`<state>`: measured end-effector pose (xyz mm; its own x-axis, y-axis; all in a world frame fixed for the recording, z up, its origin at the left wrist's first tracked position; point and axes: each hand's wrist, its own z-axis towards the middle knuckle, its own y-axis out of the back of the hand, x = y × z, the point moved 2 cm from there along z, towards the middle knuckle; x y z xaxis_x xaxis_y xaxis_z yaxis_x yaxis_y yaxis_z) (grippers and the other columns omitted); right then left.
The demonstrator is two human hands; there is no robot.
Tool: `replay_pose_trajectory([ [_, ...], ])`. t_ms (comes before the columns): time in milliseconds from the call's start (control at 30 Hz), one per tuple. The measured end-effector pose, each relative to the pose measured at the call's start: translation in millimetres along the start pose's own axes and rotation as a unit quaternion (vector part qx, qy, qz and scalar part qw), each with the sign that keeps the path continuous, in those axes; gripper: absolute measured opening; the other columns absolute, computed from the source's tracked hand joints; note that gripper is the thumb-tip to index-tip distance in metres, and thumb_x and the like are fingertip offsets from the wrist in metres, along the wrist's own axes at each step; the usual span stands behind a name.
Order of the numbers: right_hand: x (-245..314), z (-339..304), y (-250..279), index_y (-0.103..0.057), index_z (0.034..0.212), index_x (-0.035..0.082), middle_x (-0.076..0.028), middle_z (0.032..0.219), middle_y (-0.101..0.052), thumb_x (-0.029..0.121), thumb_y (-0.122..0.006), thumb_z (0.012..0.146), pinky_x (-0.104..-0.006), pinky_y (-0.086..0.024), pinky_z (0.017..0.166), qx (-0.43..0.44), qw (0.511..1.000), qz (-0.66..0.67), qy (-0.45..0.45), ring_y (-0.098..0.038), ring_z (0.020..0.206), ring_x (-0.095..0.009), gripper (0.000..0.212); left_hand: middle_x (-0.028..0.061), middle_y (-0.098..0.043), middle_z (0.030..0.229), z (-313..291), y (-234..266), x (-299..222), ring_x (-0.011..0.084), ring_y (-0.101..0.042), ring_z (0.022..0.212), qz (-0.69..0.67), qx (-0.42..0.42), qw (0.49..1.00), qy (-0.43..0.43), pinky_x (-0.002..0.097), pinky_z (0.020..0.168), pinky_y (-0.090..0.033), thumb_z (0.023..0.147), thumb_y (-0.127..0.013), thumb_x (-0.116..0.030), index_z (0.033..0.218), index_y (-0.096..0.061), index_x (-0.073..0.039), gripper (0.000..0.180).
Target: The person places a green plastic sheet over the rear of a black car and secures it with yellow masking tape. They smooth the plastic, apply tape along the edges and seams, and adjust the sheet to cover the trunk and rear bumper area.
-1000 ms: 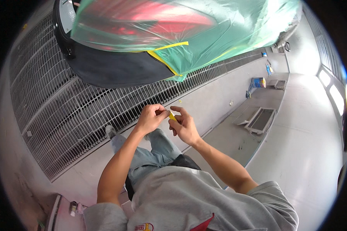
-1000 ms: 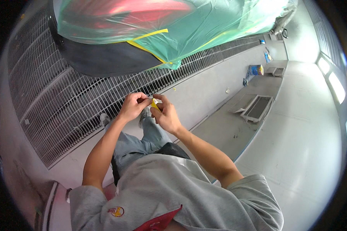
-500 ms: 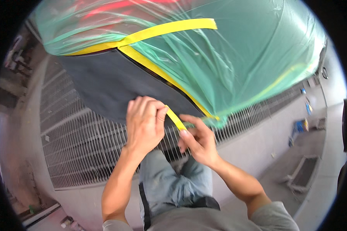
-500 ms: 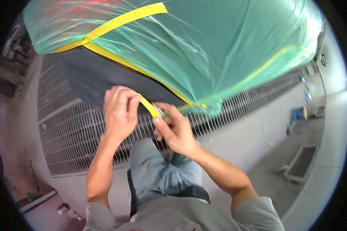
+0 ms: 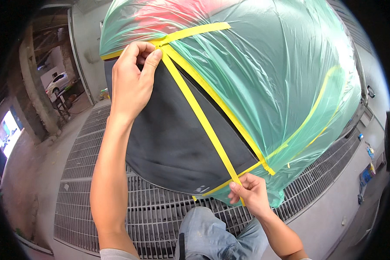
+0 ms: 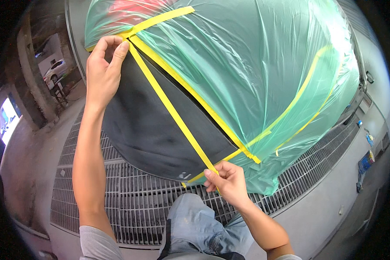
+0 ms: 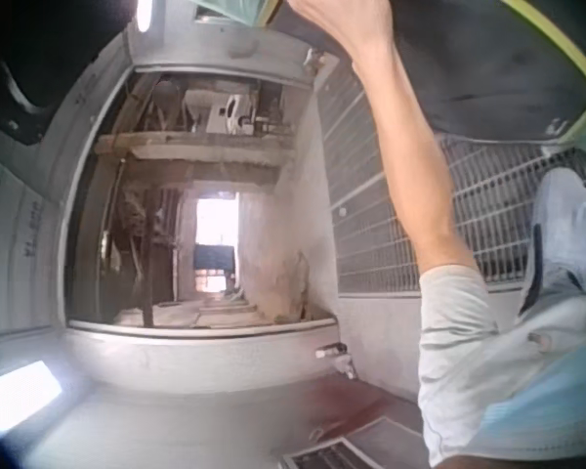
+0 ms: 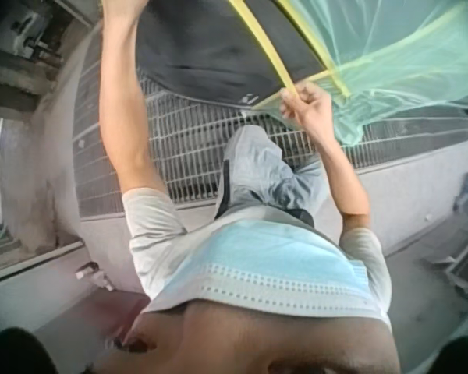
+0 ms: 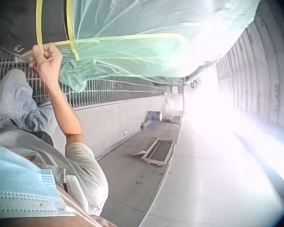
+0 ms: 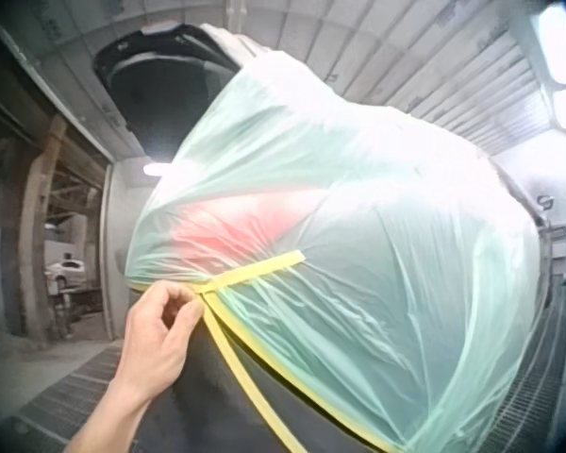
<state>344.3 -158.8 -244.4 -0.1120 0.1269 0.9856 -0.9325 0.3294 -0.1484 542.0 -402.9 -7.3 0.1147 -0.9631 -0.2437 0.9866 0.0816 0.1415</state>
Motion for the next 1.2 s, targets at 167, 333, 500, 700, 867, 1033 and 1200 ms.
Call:
replay_pose_trajectory([
  [167,18.1,13.0,0.9,-0.072,0.084,-0.002,-0.009,0.069,-0.071,0.017,-0.077,0.096,-0.0271,-0.051,0.053,-0.051,0.998,-0.022,0.035,-0.065,0.056,-0.013,0.023,0.0029,-0.066,0.081,10.9,-2.1,2.3,0.0101,-0.056,0.070,-0.030,-0.018,0.999,0.009,0.0272,0.070,-0.050,0.097,-0.073,-0.016,0.100,-0.068,0.003,0.020],
  [333,17.7,17.1,-0.4,-0.073,0.084,-0.002,-0.007,0.066,-0.069,0.018,-0.079,0.095,-0.0255,-0.049,0.051,-0.105,0.992,-0.058,0.040,-0.063,0.053,-0.010,0.023,0.0078,-0.071,0.085,8.7,-8.6,6.6,0.0172,-0.067,0.070,0.038,-0.046,0.998,-0.017,0.0318,0.068,-0.053,0.096,-0.074,-0.019,0.097,-0.073,0.000,0.019],
  [500,13.1,17.3,-2.1,-0.073,0.084,-0.002,-0.006,0.065,-0.068,0.018,-0.079,0.095,-0.0243,-0.047,0.050,-0.121,0.989,-0.061,0.056,-0.061,0.052,-0.009,0.023,0.0070,-0.072,0.083,9.1,-8.9,10.1,0.0167,-0.066,0.068,0.028,-0.055,0.998,-0.021,0.0318,0.067,-0.052,0.095,-0.074,-0.019,0.096,-0.073,0.000,0.019],
  [700,11.7,19.4,-3.2,-0.072,0.082,-0.003,-0.008,0.061,-0.066,0.017,-0.078,0.095,-0.0267,-0.049,0.048,-0.142,0.985,-0.085,0.057,-0.061,0.049,-0.014,0.024,0.0059,-0.071,0.078,8.8,-10.1,6.8,0.0154,-0.065,0.066,0.027,-0.062,0.998,-0.019,0.0313,0.066,-0.052,0.095,-0.074,-0.018,0.095,-0.073,0.000,0.017],
  [867,9.8,20.7,-2.3,-0.073,0.080,-0.002,-0.003,0.061,-0.065,0.015,-0.079,0.095,-0.0241,-0.046,0.048,-0.136,0.985,-0.074,0.075,-0.059,0.050,-0.008,0.024,-0.0026,-0.070,0.082,8.0,-10.3,5.7,0.0032,-0.055,0.072,0.040,-0.052,0.998,-0.005,0.0200,0.067,-0.048,0.097,-0.076,-0.017,0.102,-0.074,0.002,0.019],
  [1033,7.2,22.0,-0.4,-0.073,0.078,-0.002,0.000,0.060,-0.064,0.014,-0.079,0.095,-0.0217,-0.036,0.047,-0.151,0.983,-0.062,0.079,-0.053,0.050,-0.003,0.024,0.0036,-0.069,0.071,9.3,-12.2,1.3,0.0088,-0.061,0.062,-0.003,-0.079,0.997,-0.024,0.0260,0.060,-0.050,0.093,-0.078,-0.013,0.090,-0.073,0.003,0.017],
  [1200,5.7,24.3,-0.6,-0.071,0.074,-0.001,0.008,0.060,-0.055,0.013,-0.079,0.094,-0.0222,-0.026,0.049,-0.162,0.980,-0.047,0.106,-0.039,0.054,0.001,0.026,0.0020,-0.067,0.070,11.0,-4.6,-0.4,0.0055,-0.058,0.063,0.063,-0.085,0.993,0.047,0.0235,0.059,-0.049,0.090,-0.083,-0.018,0.087,-0.072,0.004,0.025],
])
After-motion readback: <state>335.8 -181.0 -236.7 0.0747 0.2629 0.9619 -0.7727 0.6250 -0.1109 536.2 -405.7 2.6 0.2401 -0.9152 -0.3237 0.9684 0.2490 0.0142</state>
